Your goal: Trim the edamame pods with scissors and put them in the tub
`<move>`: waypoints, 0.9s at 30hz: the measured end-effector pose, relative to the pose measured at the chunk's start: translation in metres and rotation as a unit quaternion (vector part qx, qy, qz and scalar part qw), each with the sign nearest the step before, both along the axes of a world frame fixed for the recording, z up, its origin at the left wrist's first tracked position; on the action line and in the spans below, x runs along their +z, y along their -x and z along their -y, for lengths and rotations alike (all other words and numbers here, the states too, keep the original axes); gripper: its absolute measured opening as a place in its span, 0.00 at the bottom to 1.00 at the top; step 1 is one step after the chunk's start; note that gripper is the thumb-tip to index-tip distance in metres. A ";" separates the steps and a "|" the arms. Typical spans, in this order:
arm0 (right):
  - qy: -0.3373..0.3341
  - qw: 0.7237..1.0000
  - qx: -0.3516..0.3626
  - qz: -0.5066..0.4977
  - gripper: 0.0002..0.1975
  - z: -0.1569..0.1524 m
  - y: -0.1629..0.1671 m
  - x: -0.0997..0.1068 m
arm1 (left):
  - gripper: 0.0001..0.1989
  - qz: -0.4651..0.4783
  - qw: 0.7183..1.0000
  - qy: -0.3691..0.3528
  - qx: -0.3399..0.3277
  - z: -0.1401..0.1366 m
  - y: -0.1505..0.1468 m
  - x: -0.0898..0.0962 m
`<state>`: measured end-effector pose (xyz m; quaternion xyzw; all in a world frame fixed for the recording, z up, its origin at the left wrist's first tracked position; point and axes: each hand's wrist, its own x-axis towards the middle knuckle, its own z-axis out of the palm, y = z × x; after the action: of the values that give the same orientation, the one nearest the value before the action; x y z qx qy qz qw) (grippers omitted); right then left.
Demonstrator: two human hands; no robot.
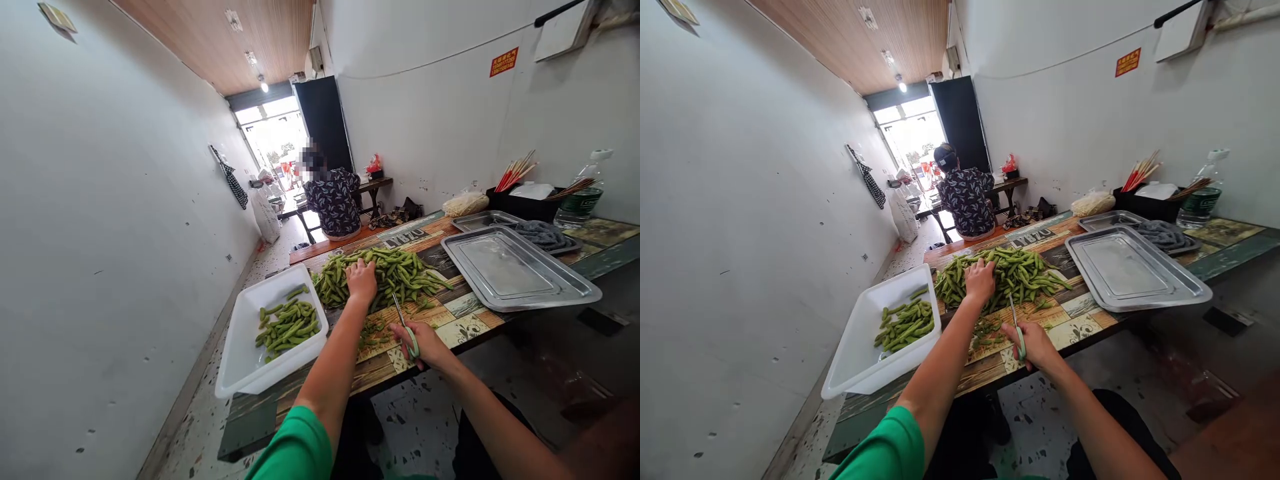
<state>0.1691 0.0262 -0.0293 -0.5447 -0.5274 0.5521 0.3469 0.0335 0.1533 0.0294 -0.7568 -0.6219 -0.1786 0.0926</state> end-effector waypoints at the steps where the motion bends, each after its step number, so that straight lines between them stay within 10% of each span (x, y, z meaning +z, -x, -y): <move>1: 0.000 1.000 0.001 -0.003 0.23 0.001 0.000 0.001 | 0.14 -0.009 1.000 -0.004 -0.003 0.006 0.000 -0.004; 15: 0.008 1.000 -0.011 -0.008 0.22 0.000 -0.001 0.000 | 0.08 0.069 0.982 -0.119 -0.130 0.044 0.028 -0.039; 20: -0.001 1.000 -0.011 0.018 0.23 0.000 -0.001 -0.001 | 0.15 0.092 0.969 -0.034 -0.225 0.050 0.026 -0.034; 27: 0.017 0.999 -0.023 0.026 0.25 0.002 0.000 0.005 | 0.12 0.119 0.975 0.001 -0.188 0.057 0.022 -0.031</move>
<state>0.1693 0.0242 -0.0240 -0.5762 -0.5145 0.5386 0.3364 0.0110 0.0959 -0.0015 -0.8337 -0.4748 -0.2813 -0.0180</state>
